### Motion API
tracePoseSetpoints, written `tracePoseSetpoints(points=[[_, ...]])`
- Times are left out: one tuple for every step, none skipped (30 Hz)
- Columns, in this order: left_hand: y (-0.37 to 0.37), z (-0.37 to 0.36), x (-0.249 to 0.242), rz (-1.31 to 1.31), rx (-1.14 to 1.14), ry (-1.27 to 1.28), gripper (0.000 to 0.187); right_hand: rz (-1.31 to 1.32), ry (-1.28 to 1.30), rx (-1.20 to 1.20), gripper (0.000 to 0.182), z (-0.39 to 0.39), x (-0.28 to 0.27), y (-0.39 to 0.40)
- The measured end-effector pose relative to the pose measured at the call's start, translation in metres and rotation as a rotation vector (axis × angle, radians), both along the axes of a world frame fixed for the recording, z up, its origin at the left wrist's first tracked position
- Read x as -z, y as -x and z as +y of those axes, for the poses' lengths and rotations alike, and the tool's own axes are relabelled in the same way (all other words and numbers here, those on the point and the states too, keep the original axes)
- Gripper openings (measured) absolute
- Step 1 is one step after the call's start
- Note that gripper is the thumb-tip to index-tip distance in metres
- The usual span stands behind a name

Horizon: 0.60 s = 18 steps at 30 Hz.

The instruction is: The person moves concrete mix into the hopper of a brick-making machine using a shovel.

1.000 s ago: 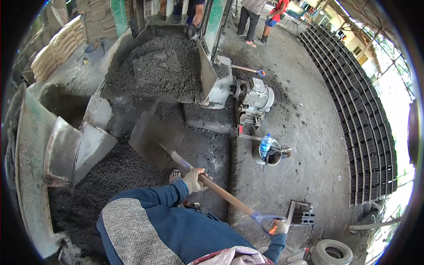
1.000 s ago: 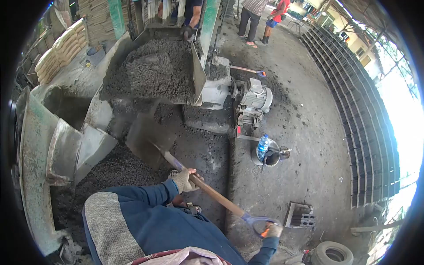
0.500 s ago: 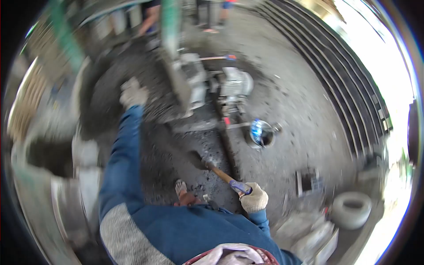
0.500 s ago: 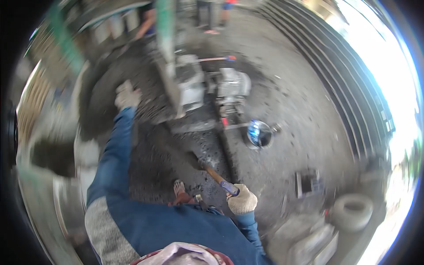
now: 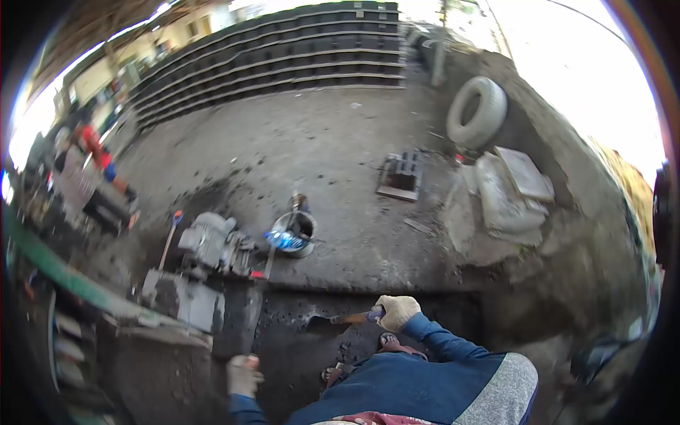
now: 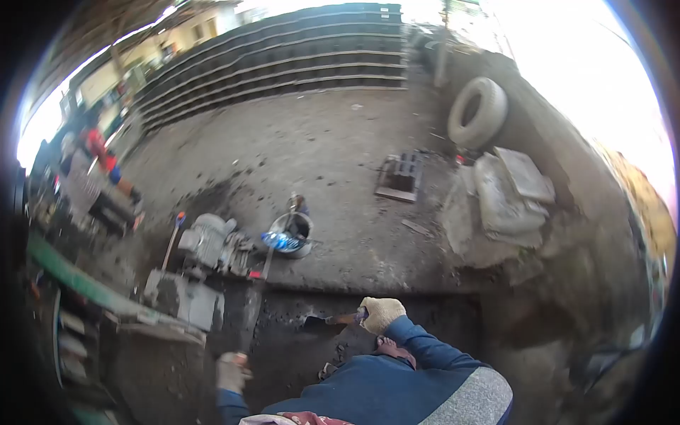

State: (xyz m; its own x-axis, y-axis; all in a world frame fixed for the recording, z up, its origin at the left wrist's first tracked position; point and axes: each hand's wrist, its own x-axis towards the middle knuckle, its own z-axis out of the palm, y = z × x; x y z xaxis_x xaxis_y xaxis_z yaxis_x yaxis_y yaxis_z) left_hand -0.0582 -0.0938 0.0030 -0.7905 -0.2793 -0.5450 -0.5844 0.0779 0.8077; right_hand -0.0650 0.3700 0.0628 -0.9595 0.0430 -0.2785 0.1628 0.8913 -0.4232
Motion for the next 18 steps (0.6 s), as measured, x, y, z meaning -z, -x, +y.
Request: tracePoseSetpoints(points=[[0.001,0.028,0.051,-0.06,0.107,-0.041,0.014,-0.009,0.009,0.045,0.029,0.011,0.003,-0.005],[0.01,0.042,0.11,-0.244,-0.038,-0.436,0.01,-0.017,0.019,0.101,0.028,0.023,0.008,-0.009],[0.017,0.083,0.126,-0.335,-0.081,-0.348,0.009,0.018,0.013,0.129,0.026,0.032,0.013,-0.015],[0.033,0.117,0.148,-0.402,0.049,-0.385,0.008,0.066,0.058,0.139,0.026,0.043,0.027,-0.016],[0.05,0.152,0.17,-0.24,0.287,-0.295,0.013,0.116,0.095,0.14,0.026,0.052,0.038,-0.017],[0.072,0.228,0.14,-0.072,0.51,-0.223,0.019,0.084,0.081,0.158,0.026,0.056,0.034,-0.017],[0.086,0.308,0.06,-0.025,0.636,-0.085,0.034,0.05,0.069,0.159,0.026,0.059,0.03,-0.012],[0.094,0.382,0.005,0.25,0.73,-0.365,0.049,0.078,0.062,0.137,0.025,0.062,0.026,-0.007],[0.09,0.43,-0.067,0.567,1.004,-0.123,0.059,0.104,0.051,0.106,0.024,0.064,0.025,-0.004],[0.085,0.477,-0.138,0.932,1.152,0.14,0.069,0.054,-0.02,0.039,0.025,0.073,0.057,0.009],[0.065,0.503,-0.2,0.528,1.235,-0.563,0.073,0.164,-0.032,0.068,0.025,0.079,0.101,0.018],[0.056,0.518,-0.24,0.639,1.309,-0.63,0.068,0.276,-0.052,0.092,0.025,0.085,0.147,0.025],[0.051,0.525,-0.263,0.754,1.38,-0.696,0.062,0.285,-0.044,0.094,0.026,0.084,0.132,0.023],[0.049,0.523,-0.273,1.052,1.326,-0.512,0.057,0.294,-0.036,0.095,0.026,0.083,0.116,0.021],[0.052,0.517,-0.279,1.337,1.248,-0.313,0.051,0.303,-0.027,0.097,0.027,0.082,0.097,0.018],[0.057,0.511,-0.28,1.608,1.146,-0.103,0.046,0.172,-0.002,0.13,0.027,0.078,0.045,0.008],[0.065,0.502,-0.264,1.589,1.071,-0.041,0.042,0.041,0.026,0.162,0.027,0.078,0.021,0.005],[0.075,0.488,-0.235,1.568,0.995,0.02,0.04,0.1,0.046,0.167,0.028,0.082,0.053,0.011]])
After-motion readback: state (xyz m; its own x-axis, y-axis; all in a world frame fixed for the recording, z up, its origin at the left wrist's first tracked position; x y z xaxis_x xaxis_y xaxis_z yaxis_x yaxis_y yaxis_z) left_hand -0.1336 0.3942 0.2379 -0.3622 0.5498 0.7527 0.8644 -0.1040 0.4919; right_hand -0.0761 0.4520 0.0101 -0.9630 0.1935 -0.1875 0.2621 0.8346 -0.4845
